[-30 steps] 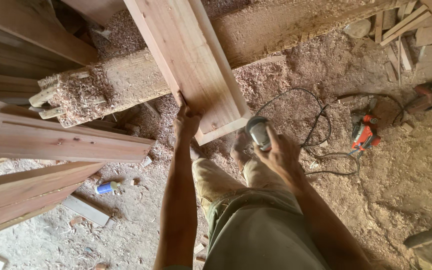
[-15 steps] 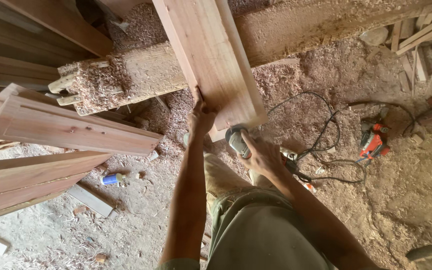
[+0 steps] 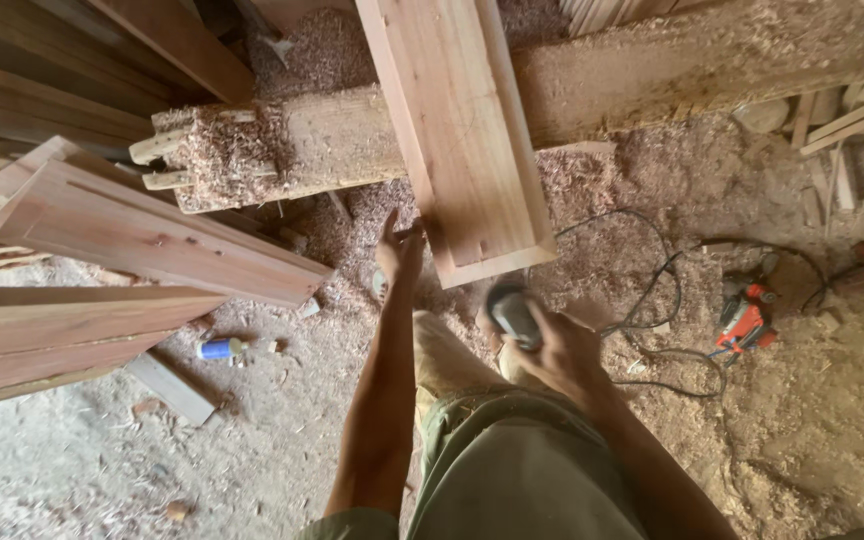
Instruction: The person uses an orbital sander to smooth the surface of a wooden plank. They repeatedly flip the plank over to sand both sides and edges, then place it aside and pick up another plank to continue the process.
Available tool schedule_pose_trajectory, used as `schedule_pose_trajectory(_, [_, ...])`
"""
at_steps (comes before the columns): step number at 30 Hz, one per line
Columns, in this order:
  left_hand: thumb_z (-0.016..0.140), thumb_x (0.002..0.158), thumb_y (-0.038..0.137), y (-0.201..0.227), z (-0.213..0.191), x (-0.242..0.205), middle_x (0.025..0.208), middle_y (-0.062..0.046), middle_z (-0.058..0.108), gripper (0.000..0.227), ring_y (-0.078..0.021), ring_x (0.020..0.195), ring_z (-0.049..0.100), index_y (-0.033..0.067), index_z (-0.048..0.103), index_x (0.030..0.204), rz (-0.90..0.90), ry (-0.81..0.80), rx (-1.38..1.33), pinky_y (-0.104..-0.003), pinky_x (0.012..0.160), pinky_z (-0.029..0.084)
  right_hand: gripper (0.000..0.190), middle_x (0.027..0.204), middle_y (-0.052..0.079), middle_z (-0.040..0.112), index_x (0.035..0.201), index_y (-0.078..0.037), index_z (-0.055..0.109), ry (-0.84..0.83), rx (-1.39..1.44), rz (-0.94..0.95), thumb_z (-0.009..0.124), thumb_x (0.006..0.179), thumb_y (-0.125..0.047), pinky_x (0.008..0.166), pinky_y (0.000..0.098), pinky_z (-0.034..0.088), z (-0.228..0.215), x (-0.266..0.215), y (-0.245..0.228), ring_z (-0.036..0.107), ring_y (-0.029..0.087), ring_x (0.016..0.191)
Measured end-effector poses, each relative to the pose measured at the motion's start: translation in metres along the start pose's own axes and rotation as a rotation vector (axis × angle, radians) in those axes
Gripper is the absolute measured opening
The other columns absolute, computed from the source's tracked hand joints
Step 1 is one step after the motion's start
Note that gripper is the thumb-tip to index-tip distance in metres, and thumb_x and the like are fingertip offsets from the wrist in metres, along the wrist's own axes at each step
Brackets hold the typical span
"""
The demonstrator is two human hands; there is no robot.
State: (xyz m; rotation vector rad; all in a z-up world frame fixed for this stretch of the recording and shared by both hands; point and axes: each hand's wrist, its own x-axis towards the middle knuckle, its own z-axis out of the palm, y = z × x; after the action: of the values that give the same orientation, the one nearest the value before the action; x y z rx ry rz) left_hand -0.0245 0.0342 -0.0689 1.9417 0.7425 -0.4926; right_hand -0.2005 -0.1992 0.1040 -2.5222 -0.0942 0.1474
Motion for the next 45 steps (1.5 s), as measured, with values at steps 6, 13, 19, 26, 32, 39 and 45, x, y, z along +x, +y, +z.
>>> schedule_pose_trajectory(6, [0.083, 0.086, 0.049, 0.019, 0.05, -0.007, 0.092, -0.004, 0.075, 0.049, -0.0152, 0.081, 0.068, 0.0054, 0.073, 0.106, 0.007, -0.013, -0.276, -0.04, 0.076, 0.06, 0.07, 0.097, 0.016, 0.076, 0.144, -0.007, 0.054, 0.148, -0.149, 0.417, 0.075, 0.09, -0.045, 0.059, 0.0377, 0.063, -0.084, -0.036, 0.061, 0.076, 0.026, 0.068])
schedule_pose_trajectory(13, [0.081, 0.077, 0.052, 0.033, 0.001, -0.039, 0.092, -0.006, 0.078, 0.042, -0.0158, 0.077, 0.072, 0.014, 0.075, 0.094, -0.091, 0.147, -0.281, -0.039, 0.074, 0.065, 0.074, 0.108, 0.018, 0.076, 0.146, -0.017, 0.056, 0.364, -0.125, 0.573, 0.082, 0.084, -0.048, 0.077, 0.0528, 0.059, -0.122, -0.051, 0.092, 0.074, 0.039, 0.091])
schedule_pose_trajectory(19, [0.074, 0.091, 0.06, 0.044, -0.08, -0.09, 0.071, -0.002, 0.071, 0.052, -0.0086, 0.042, 0.054, 0.0077, 0.074, 0.091, 0.101, 0.395, 0.247, -0.026, 0.038, 0.047, 0.075, 0.104, 0.017, 0.077, 0.144, -0.017, 0.057, 0.345, -0.09, 0.642, 0.081, 0.081, -0.051, 0.081, 0.0526, 0.059, -0.132, -0.051, 0.121, 0.075, 0.039, 0.091])
schedule_pose_trajectory(26, [0.067, 0.089, 0.035, 0.06, -0.035, -0.181, 0.127, -0.019, 0.065, 0.05, -0.0245, 0.083, 0.061, 0.0125, 0.06, 0.134, 0.539, 0.284, 0.595, -0.045, 0.062, 0.051, 0.078, 0.1, 0.014, 0.079, 0.147, -0.017, 0.055, 0.26, -0.007, 0.716, 0.077, 0.083, -0.055, 0.087, 0.0533, 0.059, -0.138, -0.031, 0.143, 0.078, 0.037, 0.088])
schedule_pose_trajectory(32, [0.068, 0.085, 0.046, 0.084, 0.07, -0.183, 0.167, -0.028, 0.013, 0.097, -0.0601, 0.148, 0.011, 0.0181, 0.017, 0.162, 0.322, 0.219, 0.883, -0.081, 0.103, 0.006, 0.087, 0.107, 0.015, 0.079, 0.154, -0.016, 0.05, 0.208, 0.051, 0.868, 0.074, 0.081, -0.056, 0.09, 0.0517, 0.06, -0.146, -0.017, 0.151, 0.08, 0.037, 0.092])
schedule_pose_trajectory(39, [0.06, 0.067, 0.084, 0.008, 0.009, -0.12, 0.123, -0.008, 0.061, 0.098, -0.0293, 0.105, 0.058, 0.02, 0.044, 0.14, 0.251, 0.811, 0.936, -0.057, 0.083, 0.045, 0.089, 0.123, 0.02, 0.073, 0.15, -0.011, 0.054, 0.295, -0.068, 0.83, 0.078, 0.08, -0.06, 0.096, 0.0536, 0.054, -0.161, -0.037, 0.155, 0.071, 0.041, 0.11])
schedule_pose_trajectory(45, [0.077, 0.075, 0.074, -0.051, 0.01, -0.072, 0.071, -0.003, 0.064, 0.066, -0.0088, 0.054, 0.049, 0.0136, 0.062, 0.097, -0.228, 0.137, -0.021, -0.028, 0.055, 0.049, 0.09, 0.128, 0.02, 0.071, 0.152, -0.016, 0.055, 0.238, -0.102, 0.927, 0.077, 0.078, -0.062, 0.102, 0.054, 0.051, -0.156, -0.042, 0.168, 0.067, 0.042, 0.118])
